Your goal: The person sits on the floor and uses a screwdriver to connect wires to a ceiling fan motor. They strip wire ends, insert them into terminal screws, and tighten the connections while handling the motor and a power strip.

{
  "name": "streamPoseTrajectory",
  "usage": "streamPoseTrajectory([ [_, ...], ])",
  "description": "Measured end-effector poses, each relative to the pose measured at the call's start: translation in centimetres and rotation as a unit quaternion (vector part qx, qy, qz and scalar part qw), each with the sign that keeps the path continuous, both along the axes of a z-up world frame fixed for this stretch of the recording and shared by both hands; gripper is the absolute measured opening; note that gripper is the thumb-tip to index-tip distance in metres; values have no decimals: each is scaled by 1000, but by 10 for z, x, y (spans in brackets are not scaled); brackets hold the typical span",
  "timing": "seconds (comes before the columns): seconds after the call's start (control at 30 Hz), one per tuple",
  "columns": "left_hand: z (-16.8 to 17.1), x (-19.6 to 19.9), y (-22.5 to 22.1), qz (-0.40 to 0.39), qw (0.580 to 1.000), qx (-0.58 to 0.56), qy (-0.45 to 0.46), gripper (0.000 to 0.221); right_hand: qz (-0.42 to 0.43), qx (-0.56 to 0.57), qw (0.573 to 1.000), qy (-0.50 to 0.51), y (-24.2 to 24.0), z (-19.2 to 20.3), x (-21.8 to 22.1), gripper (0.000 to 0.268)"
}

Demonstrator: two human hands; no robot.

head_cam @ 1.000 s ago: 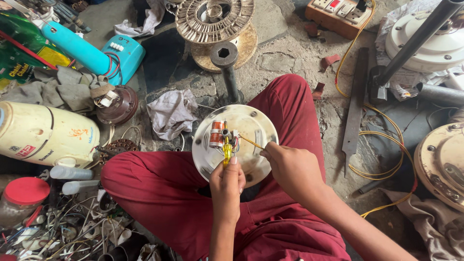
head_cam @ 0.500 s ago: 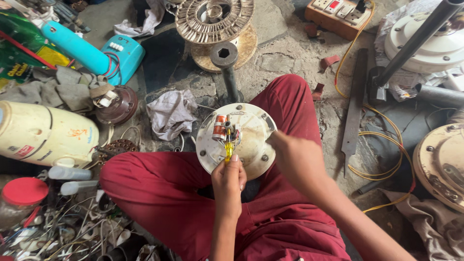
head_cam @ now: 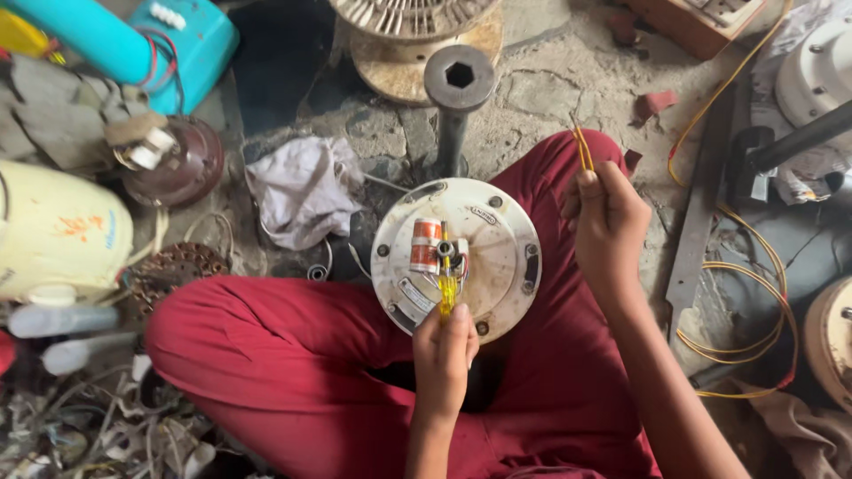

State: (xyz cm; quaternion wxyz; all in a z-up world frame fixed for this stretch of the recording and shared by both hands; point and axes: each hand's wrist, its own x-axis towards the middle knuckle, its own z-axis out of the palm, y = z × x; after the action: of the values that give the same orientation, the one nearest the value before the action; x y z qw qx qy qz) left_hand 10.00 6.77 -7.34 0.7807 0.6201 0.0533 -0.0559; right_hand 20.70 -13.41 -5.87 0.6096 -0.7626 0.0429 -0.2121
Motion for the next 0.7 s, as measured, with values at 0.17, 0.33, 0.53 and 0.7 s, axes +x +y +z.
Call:
streamPoseTrajectory([
  [0.17,2,-1,6,-5,1000,-18,13,38,14,48,998,34,10,-14,-12,29],
  [0.33,7,1,7,-5,998,-7,65,38,16,35,998,53,21,-15,-17,28],
  [0.53,8,-3,4,-19,996,-27,80,38,30,9,998,45,34,-14,-1,31],
  [0.7,8,-9,-2,-17,996,-39,76,37,9,-45,998,40,59,-15,17,30],
])
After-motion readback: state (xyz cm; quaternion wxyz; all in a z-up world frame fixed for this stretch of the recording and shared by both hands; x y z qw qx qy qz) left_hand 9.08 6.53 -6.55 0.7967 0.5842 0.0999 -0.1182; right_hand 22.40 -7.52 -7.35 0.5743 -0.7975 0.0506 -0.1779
